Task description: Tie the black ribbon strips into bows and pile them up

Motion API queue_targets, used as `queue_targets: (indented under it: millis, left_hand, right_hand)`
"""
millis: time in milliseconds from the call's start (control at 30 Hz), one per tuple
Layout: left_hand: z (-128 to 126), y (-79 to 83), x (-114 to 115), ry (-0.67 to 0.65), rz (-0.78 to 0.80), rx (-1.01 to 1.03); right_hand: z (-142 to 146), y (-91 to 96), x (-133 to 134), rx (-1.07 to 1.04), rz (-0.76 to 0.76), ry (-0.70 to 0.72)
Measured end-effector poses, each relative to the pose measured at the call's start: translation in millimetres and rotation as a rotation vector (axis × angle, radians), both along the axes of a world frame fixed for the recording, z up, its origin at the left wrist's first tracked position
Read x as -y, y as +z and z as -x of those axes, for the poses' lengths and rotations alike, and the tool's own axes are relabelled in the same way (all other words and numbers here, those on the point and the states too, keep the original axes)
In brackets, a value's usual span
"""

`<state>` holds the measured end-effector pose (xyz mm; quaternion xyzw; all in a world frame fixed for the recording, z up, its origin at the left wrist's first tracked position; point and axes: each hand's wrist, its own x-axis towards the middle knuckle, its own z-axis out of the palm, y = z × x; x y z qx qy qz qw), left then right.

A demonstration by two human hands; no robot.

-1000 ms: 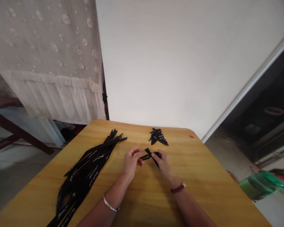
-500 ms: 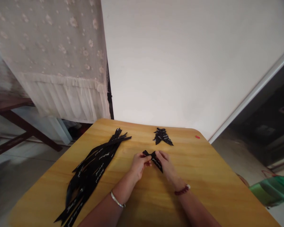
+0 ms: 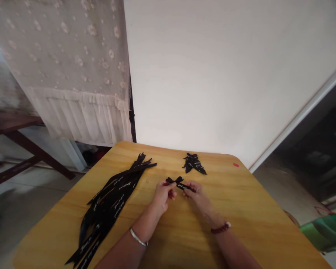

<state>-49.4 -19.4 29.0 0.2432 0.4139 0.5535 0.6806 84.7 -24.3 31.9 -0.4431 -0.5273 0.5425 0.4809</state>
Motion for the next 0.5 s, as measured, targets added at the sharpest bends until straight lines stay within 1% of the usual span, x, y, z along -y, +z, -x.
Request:
queue_targets:
  millis: [133,200,267,333,500]
  left_hand:
    - [1.0,3.3,-0.3,-0.020,0.039,0.093]
    - [0.3,3.1,0.4,-0.049,0.022,0.082]
    - [-1.3,1.5,1.7,-0.095,-0.001,0.026]
    - [-3.5,-0.5,3.5,-0.150,-0.021,-0.033]
    - [-8.3,-1.9,7.1,-0.210,-0.111,-0.126]
  right_hand:
    - [-5.3,0.0,-1.1,0.003,0.016,-0.144]
    - [-7.0,-0.1,-0.3,-0.011,0.031,-0.186]
    - [-7.4,0.0,1.5,-0.024,0.053,-0.200]
    - [-6.4,0.8,3.4,-0.017,0.052,-0.191]
    - [-1.3,2.5,4.0,0.110,-0.079,-0.022]
